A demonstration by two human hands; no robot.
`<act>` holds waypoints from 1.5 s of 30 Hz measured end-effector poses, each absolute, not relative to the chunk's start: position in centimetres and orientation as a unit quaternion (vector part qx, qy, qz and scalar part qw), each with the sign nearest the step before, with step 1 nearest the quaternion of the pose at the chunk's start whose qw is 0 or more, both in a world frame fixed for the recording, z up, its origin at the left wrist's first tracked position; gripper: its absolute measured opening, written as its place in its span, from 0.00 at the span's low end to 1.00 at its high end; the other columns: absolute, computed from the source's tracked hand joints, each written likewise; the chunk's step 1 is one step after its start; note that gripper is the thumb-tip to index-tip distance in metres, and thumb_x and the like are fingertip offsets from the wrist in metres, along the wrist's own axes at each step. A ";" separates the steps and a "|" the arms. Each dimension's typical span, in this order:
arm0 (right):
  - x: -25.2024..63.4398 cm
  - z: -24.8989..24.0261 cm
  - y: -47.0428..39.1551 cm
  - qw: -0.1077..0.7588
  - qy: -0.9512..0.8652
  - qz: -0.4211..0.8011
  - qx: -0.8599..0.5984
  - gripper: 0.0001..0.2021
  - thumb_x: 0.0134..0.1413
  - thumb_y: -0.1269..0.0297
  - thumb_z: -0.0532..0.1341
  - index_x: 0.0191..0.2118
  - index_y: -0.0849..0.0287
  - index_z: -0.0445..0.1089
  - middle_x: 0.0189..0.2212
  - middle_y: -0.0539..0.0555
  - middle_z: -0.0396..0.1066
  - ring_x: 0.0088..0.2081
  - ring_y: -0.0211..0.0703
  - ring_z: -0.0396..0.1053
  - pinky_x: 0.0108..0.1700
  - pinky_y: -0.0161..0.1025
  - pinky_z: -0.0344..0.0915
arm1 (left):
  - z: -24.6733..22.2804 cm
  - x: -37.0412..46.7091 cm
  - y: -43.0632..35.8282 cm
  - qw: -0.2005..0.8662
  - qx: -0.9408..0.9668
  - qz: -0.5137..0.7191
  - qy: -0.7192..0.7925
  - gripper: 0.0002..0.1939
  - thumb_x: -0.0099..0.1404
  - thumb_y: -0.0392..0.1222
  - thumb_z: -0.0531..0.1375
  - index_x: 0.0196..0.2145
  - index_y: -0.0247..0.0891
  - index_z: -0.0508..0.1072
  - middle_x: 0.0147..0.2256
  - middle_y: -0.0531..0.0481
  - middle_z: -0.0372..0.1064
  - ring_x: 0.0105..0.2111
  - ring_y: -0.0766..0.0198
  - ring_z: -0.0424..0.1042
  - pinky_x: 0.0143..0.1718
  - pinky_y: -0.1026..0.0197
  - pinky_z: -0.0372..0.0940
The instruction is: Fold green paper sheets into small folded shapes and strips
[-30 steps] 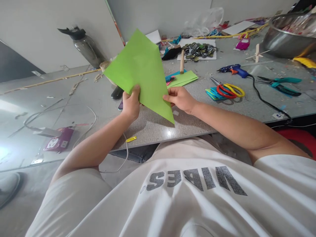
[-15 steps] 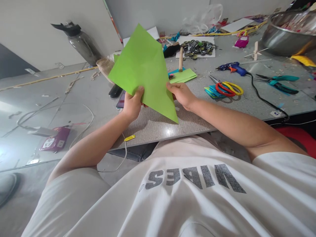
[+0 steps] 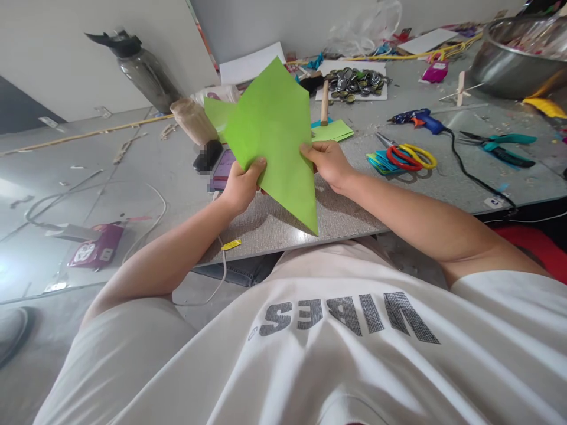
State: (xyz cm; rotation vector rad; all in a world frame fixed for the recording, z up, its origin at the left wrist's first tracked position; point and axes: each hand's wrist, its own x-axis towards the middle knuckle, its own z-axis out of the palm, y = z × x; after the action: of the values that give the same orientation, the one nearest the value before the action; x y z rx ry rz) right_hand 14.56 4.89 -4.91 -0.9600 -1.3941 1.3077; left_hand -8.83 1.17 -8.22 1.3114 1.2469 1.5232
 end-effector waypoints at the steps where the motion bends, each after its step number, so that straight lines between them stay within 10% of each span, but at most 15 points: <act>1: 14.7 -5.0 5.0 0.482 -0.576 0.530 -0.393 0.33 0.75 0.45 0.83 0.24 0.52 0.69 0.22 0.47 0.67 0.28 0.41 0.68 0.30 0.38 0.66 | -8.2 -8.8 1.1 0.381 0.513 0.596 0.486 0.25 0.71 0.64 0.79 0.36 0.45 0.75 0.27 0.54 0.68 0.19 0.64 0.68 0.19 0.62 0.68; 14: 15.8 -5.1 7.2 0.515 -0.529 0.526 -0.422 0.30 0.82 0.35 0.74 0.34 0.51 0.73 0.26 0.47 0.70 0.30 0.43 0.74 0.34 0.38 0.73 | -8.2 -9.9 1.0 0.464 0.535 0.506 0.493 0.22 0.71 0.52 0.81 0.30 0.43 0.75 0.23 0.53 0.64 0.21 0.60 0.71 0.24 0.59 0.73; 21: 17.2 -5.3 9.4 0.544 -0.507 0.500 -0.444 0.22 0.84 0.59 0.72 0.31 0.53 0.73 0.28 0.49 0.76 0.28 0.39 0.74 0.27 0.36 0.68 | -7.3 -9.5 0.5 0.451 0.574 0.480 0.487 0.22 0.67 0.59 0.79 0.31 0.40 0.80 0.26 0.49 0.75 0.23 0.59 0.75 0.24 0.60 0.73; 29: 16.9 -3.8 8.2 0.507 -0.484 0.533 -0.474 0.18 0.77 0.66 0.74 0.33 0.54 0.70 0.30 0.51 0.79 0.25 0.36 0.68 0.24 0.36 0.59 | -7.1 -9.1 0.6 0.456 0.577 0.484 0.474 0.22 0.64 0.60 0.78 0.29 0.41 0.79 0.24 0.49 0.72 0.22 0.59 0.73 0.22 0.61 0.69; 35: 16.4 -7.6 8.8 0.482 -0.615 0.381 -0.495 0.27 0.63 0.65 0.82 0.56 0.49 0.66 0.48 0.51 0.78 0.48 0.50 0.79 0.54 0.50 0.83 | -7.3 -9.3 0.4 0.489 0.541 0.504 0.462 0.23 0.62 0.61 0.79 0.40 0.40 0.85 0.33 0.45 0.83 0.32 0.51 0.85 0.30 0.57 0.80; 39: 16.0 -8.9 7.6 0.505 -0.729 0.166 -0.431 0.31 0.65 0.61 0.81 0.62 0.48 0.64 0.66 0.60 0.71 0.69 0.62 0.72 0.75 0.69 0.76 | -6.4 -9.0 -0.8 0.540 0.570 0.466 0.407 0.35 0.65 0.73 0.78 0.52 0.40 0.86 0.44 0.42 0.89 0.39 0.44 0.91 0.36 0.50 0.87; 45: 14.6 -7.2 3.6 0.485 -0.789 0.202 -0.320 0.14 0.66 0.64 0.75 0.46 0.47 0.69 0.50 0.56 0.75 0.55 0.58 0.74 0.64 0.62 0.80 | -4.8 -8.7 -1.7 0.610 0.633 0.378 0.290 0.47 0.55 0.85 0.84 0.49 0.43 0.82 0.46 0.39 0.90 0.40 0.44 0.93 0.35 0.52 0.86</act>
State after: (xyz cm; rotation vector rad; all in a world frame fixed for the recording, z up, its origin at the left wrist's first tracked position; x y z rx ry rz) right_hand 14.59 3.63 -7.20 -0.7784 -1.9201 0.4906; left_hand -8.69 -1.69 -4.75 1.4613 0.6700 0.8721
